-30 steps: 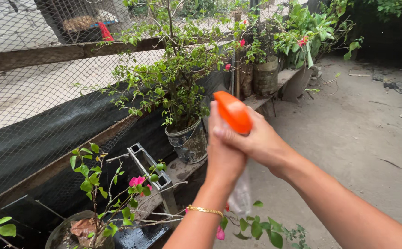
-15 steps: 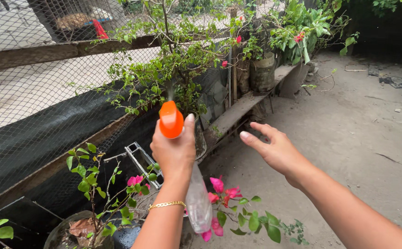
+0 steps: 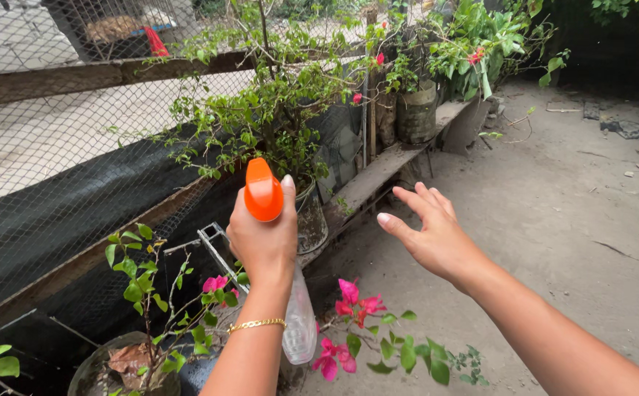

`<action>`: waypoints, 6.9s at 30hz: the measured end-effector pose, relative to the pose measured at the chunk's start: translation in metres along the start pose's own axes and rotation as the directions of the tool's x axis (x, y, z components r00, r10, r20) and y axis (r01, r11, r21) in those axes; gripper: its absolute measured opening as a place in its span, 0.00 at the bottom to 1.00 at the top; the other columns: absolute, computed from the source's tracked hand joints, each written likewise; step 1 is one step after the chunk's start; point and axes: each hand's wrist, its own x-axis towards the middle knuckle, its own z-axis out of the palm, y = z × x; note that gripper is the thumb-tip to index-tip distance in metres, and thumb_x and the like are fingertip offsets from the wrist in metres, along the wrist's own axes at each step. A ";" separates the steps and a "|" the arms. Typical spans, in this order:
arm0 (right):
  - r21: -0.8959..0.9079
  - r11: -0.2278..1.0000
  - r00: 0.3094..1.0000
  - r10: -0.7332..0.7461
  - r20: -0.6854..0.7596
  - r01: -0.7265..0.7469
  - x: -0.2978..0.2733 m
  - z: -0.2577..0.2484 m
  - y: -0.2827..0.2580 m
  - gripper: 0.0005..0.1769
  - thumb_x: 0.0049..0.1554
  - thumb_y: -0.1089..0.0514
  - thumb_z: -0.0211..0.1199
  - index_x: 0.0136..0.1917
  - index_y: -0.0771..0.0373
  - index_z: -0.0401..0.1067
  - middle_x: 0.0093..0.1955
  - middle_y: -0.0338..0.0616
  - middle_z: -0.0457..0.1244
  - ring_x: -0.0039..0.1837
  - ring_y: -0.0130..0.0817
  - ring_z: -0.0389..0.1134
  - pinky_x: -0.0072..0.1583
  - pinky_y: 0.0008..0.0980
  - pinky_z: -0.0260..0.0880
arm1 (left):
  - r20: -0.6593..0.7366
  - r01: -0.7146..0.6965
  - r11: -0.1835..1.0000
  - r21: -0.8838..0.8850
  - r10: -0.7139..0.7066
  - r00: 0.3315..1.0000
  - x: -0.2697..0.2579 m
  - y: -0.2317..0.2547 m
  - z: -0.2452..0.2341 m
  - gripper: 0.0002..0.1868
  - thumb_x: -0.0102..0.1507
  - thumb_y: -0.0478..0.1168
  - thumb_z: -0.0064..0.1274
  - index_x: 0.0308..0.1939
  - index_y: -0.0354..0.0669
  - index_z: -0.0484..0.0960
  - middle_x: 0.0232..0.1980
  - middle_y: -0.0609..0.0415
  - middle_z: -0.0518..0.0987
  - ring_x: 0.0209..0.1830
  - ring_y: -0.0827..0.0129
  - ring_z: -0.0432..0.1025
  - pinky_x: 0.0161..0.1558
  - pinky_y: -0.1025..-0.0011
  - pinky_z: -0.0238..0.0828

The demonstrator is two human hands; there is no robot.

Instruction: The person waters plants using a spray bottle, reaching between different pots to spray the leaves and flowers.

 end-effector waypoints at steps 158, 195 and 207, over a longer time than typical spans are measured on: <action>-0.104 0.981 0.985 -0.169 -0.026 0.166 -0.033 -0.004 0.034 0.37 0.53 0.44 0.68 0.73 0.53 0.65 0.83 0.61 0.38 0.86 0.51 0.28 0.76 0.49 0.43 | 0.047 0.003 0.995 0.095 -0.007 0.999 -0.036 -0.020 0.026 0.15 0.57 0.48 0.65 0.41 0.46 0.82 0.37 0.51 0.86 0.41 0.53 0.81 0.49 0.58 0.74; 0.579 0.768 0.881 -0.442 0.167 0.275 -0.047 0.009 -0.033 0.43 0.52 0.57 0.67 0.78 0.57 0.55 0.78 0.49 0.58 0.80 0.40 0.56 0.76 0.40 0.55 | 0.259 -0.070 0.995 -0.073 0.086 0.962 -0.075 0.048 0.031 0.26 0.58 0.64 0.60 0.42 0.45 0.80 0.41 0.49 0.82 0.42 0.54 0.78 0.47 0.58 0.73; 0.718 0.662 0.937 -0.346 0.038 0.215 -0.036 0.006 -0.026 0.35 0.56 0.59 0.65 0.74 0.57 0.57 0.66 0.36 0.63 0.68 0.27 0.65 0.67 0.33 0.67 | 0.680 -0.128 0.992 0.006 0.090 0.728 -0.079 0.036 0.035 0.65 0.47 0.78 0.56 0.78 0.44 0.57 0.82 0.33 0.42 0.82 0.43 0.28 0.71 0.42 0.29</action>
